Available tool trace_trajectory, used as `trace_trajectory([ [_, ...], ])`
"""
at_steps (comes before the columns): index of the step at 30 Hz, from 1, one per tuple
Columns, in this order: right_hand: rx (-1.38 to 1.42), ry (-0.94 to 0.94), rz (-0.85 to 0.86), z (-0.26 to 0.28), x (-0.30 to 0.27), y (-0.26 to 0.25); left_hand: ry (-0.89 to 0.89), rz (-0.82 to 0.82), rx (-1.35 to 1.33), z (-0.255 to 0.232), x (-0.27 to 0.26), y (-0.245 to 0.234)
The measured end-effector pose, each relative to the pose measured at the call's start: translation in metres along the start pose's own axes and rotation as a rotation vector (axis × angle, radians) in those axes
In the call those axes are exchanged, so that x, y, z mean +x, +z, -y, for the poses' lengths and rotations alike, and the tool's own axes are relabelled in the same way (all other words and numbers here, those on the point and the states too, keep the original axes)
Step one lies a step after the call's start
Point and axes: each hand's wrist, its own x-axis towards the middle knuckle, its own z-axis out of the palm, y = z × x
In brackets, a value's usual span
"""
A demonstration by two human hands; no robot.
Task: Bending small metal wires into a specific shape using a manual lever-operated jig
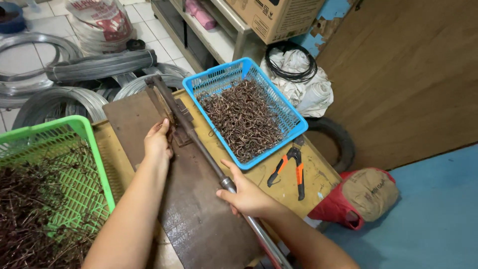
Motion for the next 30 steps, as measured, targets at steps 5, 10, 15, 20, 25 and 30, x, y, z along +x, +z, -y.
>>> trace_trajectory([
  [5, -0.023, -0.006, -0.031, -0.017, 0.004, 0.006, 0.038, -0.009, 0.035, -0.008, -0.018, 0.002],
  [10, -0.165, 0.144, -0.011, 0.0, 0.001, 0.016, -0.027, -0.042, -0.13, -0.016, -0.021, 0.005],
  [15, -0.088, 0.119, -0.017, -0.008, 0.005, 0.021, -0.044, -0.041, -0.199, -0.013, -0.016, 0.007],
  [20, -0.095, 0.161, -0.023, -0.005, 0.004, 0.022, -0.046, 0.003, -0.189, -0.012, -0.009, 0.003],
  [25, -0.132, 0.151, -0.022, -0.008, 0.006, 0.021, 0.082, -0.15, 0.197, -0.059, -0.075, 0.018],
  [30, -0.099, 0.022, -0.029, -0.031, 0.015, 0.02, 1.319, 0.497, 1.022, -0.102, -0.188, 0.073],
])
